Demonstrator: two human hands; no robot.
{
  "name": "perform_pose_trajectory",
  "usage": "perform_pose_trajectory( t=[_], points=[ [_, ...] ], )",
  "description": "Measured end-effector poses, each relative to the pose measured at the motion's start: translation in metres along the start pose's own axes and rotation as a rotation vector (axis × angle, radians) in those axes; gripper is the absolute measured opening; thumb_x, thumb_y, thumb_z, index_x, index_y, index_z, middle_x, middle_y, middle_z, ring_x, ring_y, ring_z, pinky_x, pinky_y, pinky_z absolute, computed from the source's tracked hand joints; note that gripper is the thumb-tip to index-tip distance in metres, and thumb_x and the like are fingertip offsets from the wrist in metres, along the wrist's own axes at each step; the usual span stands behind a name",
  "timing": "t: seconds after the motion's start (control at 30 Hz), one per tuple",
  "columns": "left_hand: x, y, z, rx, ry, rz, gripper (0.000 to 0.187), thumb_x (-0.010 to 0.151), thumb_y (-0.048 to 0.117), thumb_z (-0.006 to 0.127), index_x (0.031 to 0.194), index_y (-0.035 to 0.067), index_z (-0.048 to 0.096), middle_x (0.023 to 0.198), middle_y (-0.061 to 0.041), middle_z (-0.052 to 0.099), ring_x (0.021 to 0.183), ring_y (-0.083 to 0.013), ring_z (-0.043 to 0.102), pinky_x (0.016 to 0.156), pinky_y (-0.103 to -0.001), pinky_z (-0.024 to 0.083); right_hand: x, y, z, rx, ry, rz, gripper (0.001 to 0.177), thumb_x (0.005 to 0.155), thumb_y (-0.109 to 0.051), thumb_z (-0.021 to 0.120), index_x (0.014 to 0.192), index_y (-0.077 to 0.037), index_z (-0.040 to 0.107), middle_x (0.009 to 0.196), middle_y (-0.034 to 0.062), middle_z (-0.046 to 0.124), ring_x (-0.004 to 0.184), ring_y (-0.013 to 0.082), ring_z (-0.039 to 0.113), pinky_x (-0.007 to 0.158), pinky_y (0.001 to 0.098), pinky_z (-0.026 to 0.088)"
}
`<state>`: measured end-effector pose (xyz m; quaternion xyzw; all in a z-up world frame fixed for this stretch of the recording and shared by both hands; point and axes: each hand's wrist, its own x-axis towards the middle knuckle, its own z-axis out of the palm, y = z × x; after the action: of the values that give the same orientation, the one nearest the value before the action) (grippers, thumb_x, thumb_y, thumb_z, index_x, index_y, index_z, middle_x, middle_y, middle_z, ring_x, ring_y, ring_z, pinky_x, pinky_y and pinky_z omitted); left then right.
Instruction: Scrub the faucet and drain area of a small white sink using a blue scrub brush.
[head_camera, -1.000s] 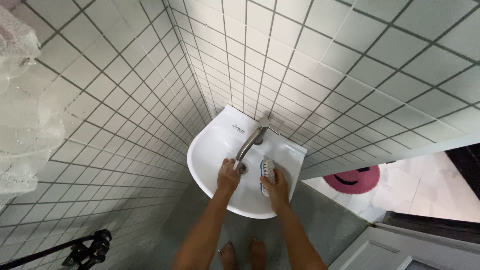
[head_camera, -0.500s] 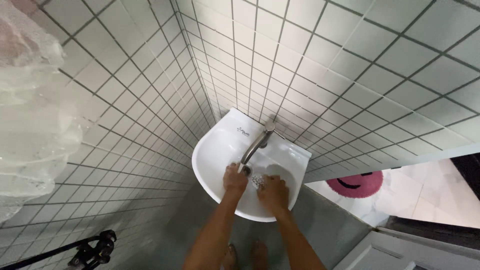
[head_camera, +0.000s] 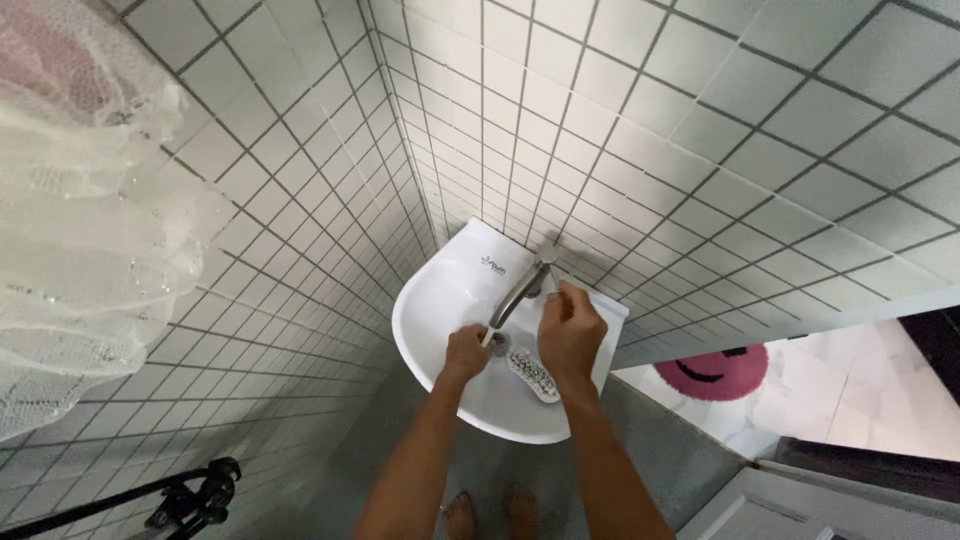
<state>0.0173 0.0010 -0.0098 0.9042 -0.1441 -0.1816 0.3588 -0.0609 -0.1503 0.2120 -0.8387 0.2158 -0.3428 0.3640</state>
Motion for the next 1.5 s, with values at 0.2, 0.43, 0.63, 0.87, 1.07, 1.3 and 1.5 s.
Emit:
perform_pose_trajectory(
  t=[0.2, 0.43, 0.63, 0.87, 1.07, 1.3, 1.5],
  points=[
    [-0.006, -0.007, 0.003, -0.022, 0.111, 0.149, 0.023, 0.077, 0.005, 0.074, 0.1, 0.005, 0.077, 0.1, -0.018, 0.071, 0.093, -0.0384, 0.067, 0.087, -0.048, 0.052, -0.003, -0.018, 0.013, 0.147, -0.128, -0.081, 0.03, 0.096, -0.006, 0.064, 0.12, 0.011, 0.068, 0.088, 0.0174, 0.077, 0.074, 0.0193, 0.074, 0.063, 0.0338, 0.059],
    [-0.013, 0.001, -0.002, -0.073, 0.121, 0.14, 0.018, 0.079, 0.003, 0.075, 0.096, 0.009, 0.077, 0.095, -0.014, 0.071, 0.089, -0.0333, 0.069, 0.084, -0.044, 0.055, -0.025, 0.008, 0.013, 0.197, -0.213, 0.155, 0.042, 0.094, -0.003, 0.053, 0.135, 0.003, 0.061, 0.107, 0.0135, 0.076, 0.075, 0.0183, 0.069, 0.062, 0.0311, 0.056],
    [-0.014, 0.016, -0.009, -0.019, 0.072, 0.129, 0.024, 0.067, 0.009, 0.086, 0.088, 0.006, 0.076, 0.089, -0.014, 0.073, 0.092, -0.0337, 0.068, 0.085, -0.045, 0.056, -0.078, 0.066, 0.019, -0.103, -0.426, 0.365, 0.037, 0.094, -0.016, 0.063, 0.13, -0.008, 0.064, 0.115, 0.0109, 0.072, 0.094, 0.0222, 0.071, 0.083, 0.0401, 0.059],
    [-0.006, 0.008, 0.005, 0.055, 0.133, 0.072, 0.011, 0.077, 0.011, 0.083, 0.086, 0.007, 0.079, 0.093, -0.015, 0.073, 0.093, -0.0345, 0.068, 0.085, -0.047, 0.055, -0.091, 0.088, 0.019, -0.577, -0.826, 0.197, 0.074, 0.083, -0.027, 0.077, 0.147, -0.009, 0.044, 0.142, 0.0142, 0.052, 0.126, 0.0347, 0.05, 0.105, 0.0541, 0.041],
    [0.0, -0.004, -0.009, -0.335, 0.224, -0.082, 0.013, 0.083, 0.012, 0.076, 0.095, 0.006, 0.074, 0.089, -0.012, 0.074, 0.082, -0.0271, 0.073, 0.079, -0.039, 0.059, -0.078, 0.083, 0.004, -0.302, -0.642, 0.473, 0.066, 0.085, -0.025, 0.076, 0.144, -0.008, 0.051, 0.127, 0.0146, 0.065, 0.109, 0.0304, 0.065, 0.096, 0.0473, 0.05],
    [-0.032, 0.036, -0.048, -0.352, 0.3, -0.126, 0.016, 0.085, 0.011, 0.078, 0.1, 0.005, 0.075, 0.098, -0.011, 0.072, 0.078, -0.02, 0.069, 0.074, -0.035, 0.055, -0.085, 0.078, -0.001, -0.008, -0.405, 0.518, 0.055, 0.087, -0.024, 0.073, 0.137, -0.006, 0.059, 0.104, 0.0145, 0.076, 0.083, 0.023, 0.073, 0.077, 0.0405, 0.059],
    [-0.033, 0.052, -0.056, -0.527, 0.113, -0.394, 0.016, 0.093, 0.014, 0.073, 0.106, 0.005, 0.073, 0.095, -0.007, 0.077, 0.084, -0.0165, 0.07, 0.077, -0.034, 0.056, -0.09, 0.094, 0.006, 0.045, -0.369, 0.51, 0.056, 0.086, -0.021, 0.074, 0.137, -0.005, 0.058, 0.107, 0.0133, 0.074, 0.088, 0.022, 0.074, 0.077, 0.0378, 0.06]
  ],
)
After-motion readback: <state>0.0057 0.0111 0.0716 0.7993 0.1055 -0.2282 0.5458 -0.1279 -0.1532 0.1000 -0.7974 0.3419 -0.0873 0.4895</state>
